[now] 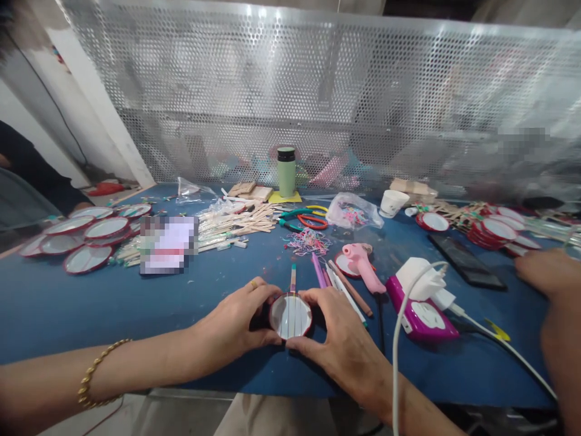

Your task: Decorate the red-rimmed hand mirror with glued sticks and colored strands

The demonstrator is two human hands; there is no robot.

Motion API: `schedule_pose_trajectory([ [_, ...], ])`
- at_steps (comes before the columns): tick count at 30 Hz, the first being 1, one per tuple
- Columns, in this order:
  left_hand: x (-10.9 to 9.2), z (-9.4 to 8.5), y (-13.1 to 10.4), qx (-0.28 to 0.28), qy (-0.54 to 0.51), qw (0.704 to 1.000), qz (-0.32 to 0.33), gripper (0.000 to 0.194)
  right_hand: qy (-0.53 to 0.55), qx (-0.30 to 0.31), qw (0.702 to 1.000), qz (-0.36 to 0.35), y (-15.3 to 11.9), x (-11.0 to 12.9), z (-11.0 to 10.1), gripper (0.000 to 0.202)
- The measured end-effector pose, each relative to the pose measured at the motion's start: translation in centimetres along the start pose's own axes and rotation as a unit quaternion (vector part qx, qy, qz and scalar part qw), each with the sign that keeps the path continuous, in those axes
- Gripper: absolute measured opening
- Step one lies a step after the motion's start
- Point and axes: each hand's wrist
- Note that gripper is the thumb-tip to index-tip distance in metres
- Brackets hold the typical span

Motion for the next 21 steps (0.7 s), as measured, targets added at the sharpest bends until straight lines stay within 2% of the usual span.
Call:
schedule_pose_trajectory([
  [7, 0.9, 0.5, -0.1, -0.020, -0.029, 0.998, 0.054, 0.046, -0.002, -0.018, 1.000, 0.010, -0.2, -0.1, -0.1, 0.043],
  [14, 0.9, 0.5, -0.1, -0.033, -0.024, 0.994, 0.097, 0.049, 0.014, -0.008, 1.000, 0.023, -0.1, -0.2, 0.0, 0.042],
  [17, 1.4, -0.9, 1.4, -0.022, -0.013, 0.992, 0.124, 0.055, 0.027, 0.005, 0.999, 0.037, -0.1, 0.0, 0.0, 0.041],
  [21, 3.1, -2.8, 5.4, -0.055, 0.014, 0.984, 0.169, 0.037, 0.022, 0.008, 0.999, 0.040, -0.1, 0.2, -0.1, 0.042],
])
Point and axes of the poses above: each hand's wrist, its own y-axis towards the middle knuckle, its own z-axis out of the palm, x = y × z, and after that the axes turned 1 degree about z, right-handed
